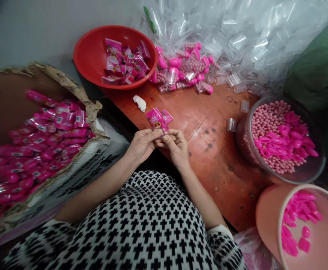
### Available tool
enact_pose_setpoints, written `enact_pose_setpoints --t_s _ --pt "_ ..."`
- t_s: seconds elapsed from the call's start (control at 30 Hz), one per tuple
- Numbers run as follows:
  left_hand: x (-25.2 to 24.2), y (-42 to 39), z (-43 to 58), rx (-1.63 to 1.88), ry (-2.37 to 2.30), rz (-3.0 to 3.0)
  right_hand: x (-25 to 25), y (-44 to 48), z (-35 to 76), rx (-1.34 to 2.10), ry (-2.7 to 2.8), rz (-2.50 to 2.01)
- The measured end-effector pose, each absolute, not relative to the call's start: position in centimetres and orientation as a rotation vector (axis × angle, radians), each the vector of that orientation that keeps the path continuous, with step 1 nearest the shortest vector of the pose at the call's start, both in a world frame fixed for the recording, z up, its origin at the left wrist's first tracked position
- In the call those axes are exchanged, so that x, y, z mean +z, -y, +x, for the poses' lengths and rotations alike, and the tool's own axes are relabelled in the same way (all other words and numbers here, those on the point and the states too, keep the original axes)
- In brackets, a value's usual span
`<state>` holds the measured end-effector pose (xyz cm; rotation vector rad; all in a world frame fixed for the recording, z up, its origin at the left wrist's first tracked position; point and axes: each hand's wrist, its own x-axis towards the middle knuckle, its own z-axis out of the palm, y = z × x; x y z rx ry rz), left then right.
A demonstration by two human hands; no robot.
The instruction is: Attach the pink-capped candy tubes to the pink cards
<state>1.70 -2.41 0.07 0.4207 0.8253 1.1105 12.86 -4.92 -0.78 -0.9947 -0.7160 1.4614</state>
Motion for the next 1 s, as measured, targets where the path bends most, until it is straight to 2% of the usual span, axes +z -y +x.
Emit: enact_pose_setpoints --t_s 0.17,0.37,0.43,0.5,0.57,0.67,1.0 --pt "1.3 3.4 0.0 1.195 -0.854 0.448 -0.1 3.9 12.0 1.477 0.778 -1.011" --pt "3.5 2.4 -6.2 1.829 -1.006 0.448 -0.1 3.2 13.8 1.379 0.886 -1.105" --pt "2.2 1.4 -6.2 1.728 -1.160 0.624 -0.3 3.1 14.6 1.331 0.903 -1.170" --pt "0.1 0.1 -5.0 1.454 -1.345 1.055 -0.5 3.1 15.0 1.319 0.920 -1.217" --pt "-2.2 -1.2 -3.2 1.197 -1.402 1.534 -0.7 3.2 15.2 1.339 0.935 -1.239" --pt "-4.8 -2.7 -1.1 0.966 -1.409 1.932 -0.9 3.4 15.2 1.377 0.933 -1.265" --pt "-5.9 -2.4 0.0 1.157 -1.444 1.882 -1.9 0.8 15.3 1.245 0.925 -1.296"
